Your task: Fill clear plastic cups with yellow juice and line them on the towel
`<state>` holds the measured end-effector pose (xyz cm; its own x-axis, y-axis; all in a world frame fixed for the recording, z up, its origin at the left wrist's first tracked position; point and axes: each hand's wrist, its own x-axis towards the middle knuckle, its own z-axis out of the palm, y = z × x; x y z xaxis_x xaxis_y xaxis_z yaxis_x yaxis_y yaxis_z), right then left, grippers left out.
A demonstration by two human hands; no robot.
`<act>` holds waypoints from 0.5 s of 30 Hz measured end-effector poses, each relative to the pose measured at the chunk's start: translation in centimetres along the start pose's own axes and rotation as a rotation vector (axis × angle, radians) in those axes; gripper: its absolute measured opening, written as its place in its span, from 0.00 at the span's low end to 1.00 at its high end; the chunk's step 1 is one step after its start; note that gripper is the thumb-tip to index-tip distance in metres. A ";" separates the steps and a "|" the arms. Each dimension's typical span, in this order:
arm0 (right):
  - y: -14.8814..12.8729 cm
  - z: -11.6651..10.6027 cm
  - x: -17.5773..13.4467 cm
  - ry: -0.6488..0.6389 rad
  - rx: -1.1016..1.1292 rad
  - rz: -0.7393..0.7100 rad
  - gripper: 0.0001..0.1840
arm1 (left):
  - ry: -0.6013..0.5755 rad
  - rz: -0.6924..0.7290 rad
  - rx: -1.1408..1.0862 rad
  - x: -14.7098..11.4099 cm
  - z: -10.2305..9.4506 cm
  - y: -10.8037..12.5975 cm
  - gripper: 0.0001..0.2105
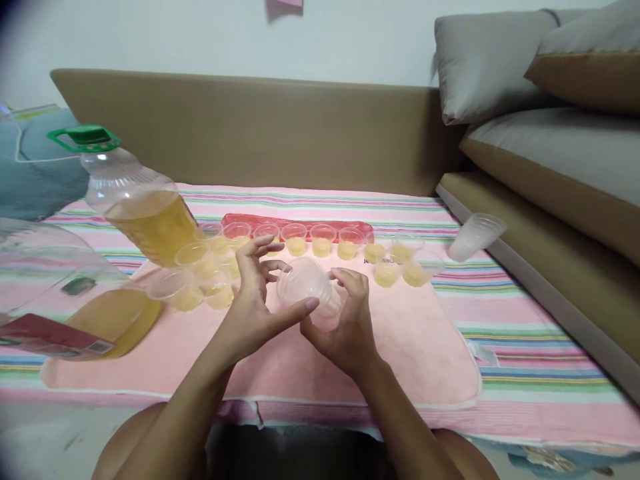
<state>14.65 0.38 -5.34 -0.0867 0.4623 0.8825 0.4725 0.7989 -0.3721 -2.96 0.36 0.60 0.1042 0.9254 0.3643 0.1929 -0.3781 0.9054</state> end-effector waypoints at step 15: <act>0.5 0.1 -0.3 0.029 -0.055 0.025 0.38 | 0.028 0.025 0.159 -0.1 -0.6 -0.1 0.45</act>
<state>14.81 0.70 -5.88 -0.0496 0.4696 0.8815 0.5219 0.7647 -0.3780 -3.53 0.30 0.64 0.0839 0.9151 0.3945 0.3428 -0.3982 0.8508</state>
